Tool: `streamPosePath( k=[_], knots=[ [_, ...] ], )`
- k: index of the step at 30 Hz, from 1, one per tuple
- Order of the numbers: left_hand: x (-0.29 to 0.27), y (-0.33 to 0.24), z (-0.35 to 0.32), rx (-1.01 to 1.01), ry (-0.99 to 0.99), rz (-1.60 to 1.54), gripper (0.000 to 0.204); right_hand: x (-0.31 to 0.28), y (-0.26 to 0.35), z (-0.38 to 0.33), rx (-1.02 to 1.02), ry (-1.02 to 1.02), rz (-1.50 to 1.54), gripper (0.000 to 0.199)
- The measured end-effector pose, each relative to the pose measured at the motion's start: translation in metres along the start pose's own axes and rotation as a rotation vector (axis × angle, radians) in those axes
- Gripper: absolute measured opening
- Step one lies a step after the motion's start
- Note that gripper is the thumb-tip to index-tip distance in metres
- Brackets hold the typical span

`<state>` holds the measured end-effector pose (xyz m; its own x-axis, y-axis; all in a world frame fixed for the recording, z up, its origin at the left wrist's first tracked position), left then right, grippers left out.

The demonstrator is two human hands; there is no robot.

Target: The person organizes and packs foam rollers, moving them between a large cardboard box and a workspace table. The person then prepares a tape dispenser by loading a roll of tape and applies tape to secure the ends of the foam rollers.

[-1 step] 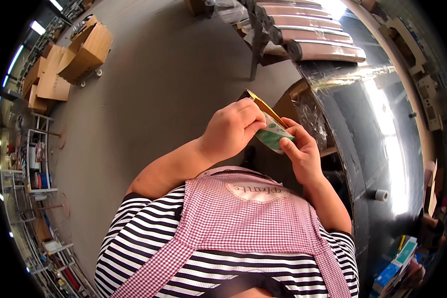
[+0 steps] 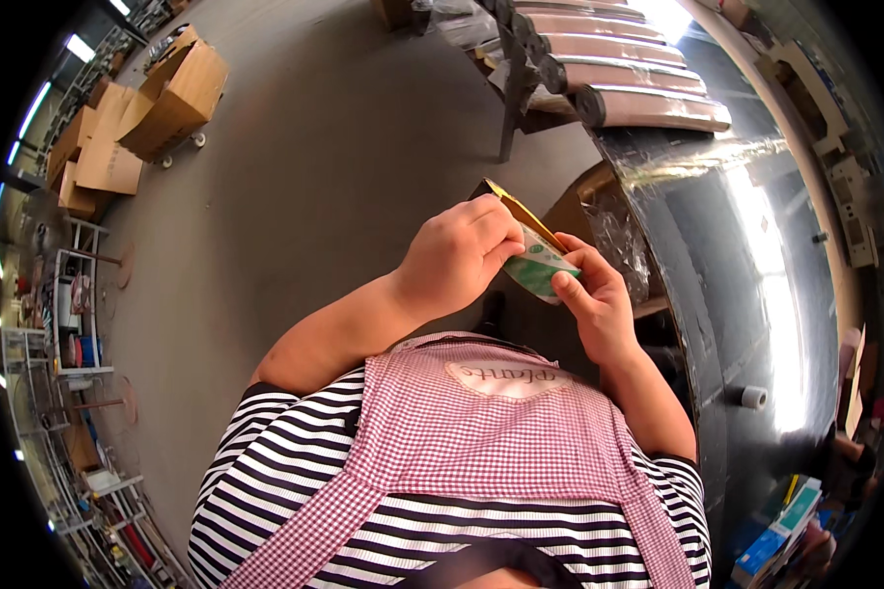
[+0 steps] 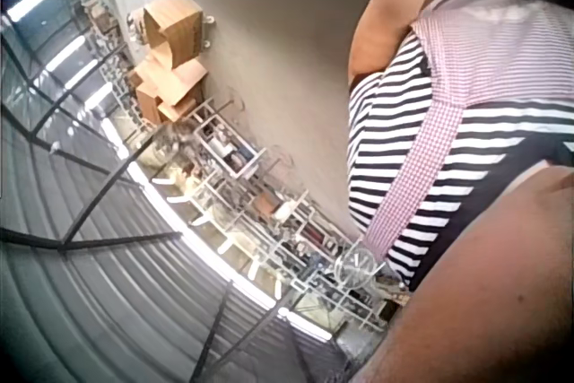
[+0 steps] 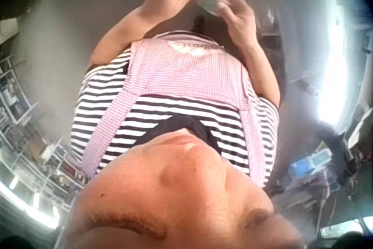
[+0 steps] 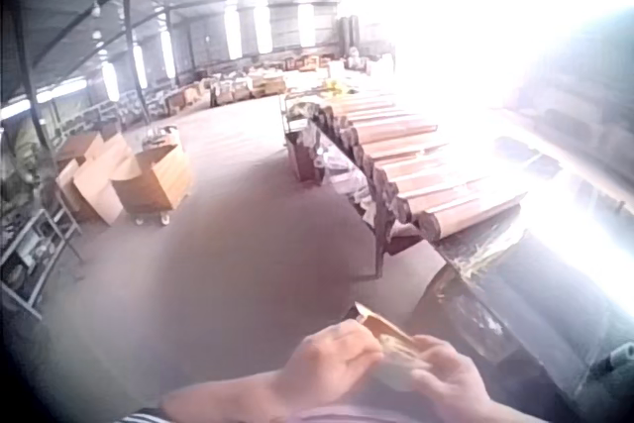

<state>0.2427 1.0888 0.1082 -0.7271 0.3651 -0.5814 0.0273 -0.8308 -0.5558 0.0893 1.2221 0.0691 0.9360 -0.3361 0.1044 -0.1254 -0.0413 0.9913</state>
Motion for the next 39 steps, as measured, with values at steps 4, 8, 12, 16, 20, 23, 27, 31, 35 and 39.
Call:
streamPosePath(
  k=[4,8,12,16,20,23,27,31,35,39],
  knots=[
    [-0.009,0.052,0.029,-0.004,0.035,0.14,0.013,0.001,-0.008,0.079,0.052,0.11,0.042,0.026],
    [-0.03,0.097,0.066,-0.068,0.077,0.181,0.013,0.007,0.0,0.158,0.089,0.235,0.097,0.025],
    [-0.056,0.134,0.092,-0.075,0.01,0.227,0.013,0.024,0.012,0.228,0.126,0.368,0.162,0.026],
    [-0.085,0.17,0.103,-0.103,-0.099,0.21,0.014,0.052,0.018,0.283,0.183,0.418,0.175,0.028],
    [-0.119,0.214,0.109,-0.142,-0.158,0.127,0.011,0.084,0.015,0.331,0.161,0.472,0.205,0.029],
    [-0.148,0.252,0.114,-0.116,-0.163,0.064,0.008,0.115,0.02,0.363,0.14,0.483,0.194,0.029],
    [-0.186,0.304,0.125,-0.047,-0.113,0.047,0.008,0.157,0.024,0.402,0.121,0.416,0.159,0.029],
    [-0.226,0.346,0.147,0.05,-0.054,0.025,0.011,0.192,0.029,0.435,0.078,0.372,0.149,0.027],
    [-0.253,0.384,0.162,0.035,-0.004,0.023,0.027,0.217,0.035,0.466,0.046,0.324,0.126,0.027],
    [-0.258,0.411,0.176,-0.006,0.087,0.046,0.051,0.229,0.031,0.505,0.008,0.267,0.041,0.03]
  ],
)
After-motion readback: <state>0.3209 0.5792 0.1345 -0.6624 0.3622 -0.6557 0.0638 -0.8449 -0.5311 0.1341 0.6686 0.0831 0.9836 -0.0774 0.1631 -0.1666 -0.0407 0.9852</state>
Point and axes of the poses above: each hand's wrist, its own z-axis towards the middle knuckle, its own x-axis out of the palm, y = z × x, the point moved 3 cm from there along z, towards the middle knuckle, and after that the axes turned 3 degrees about z, right-handed, at the moved point
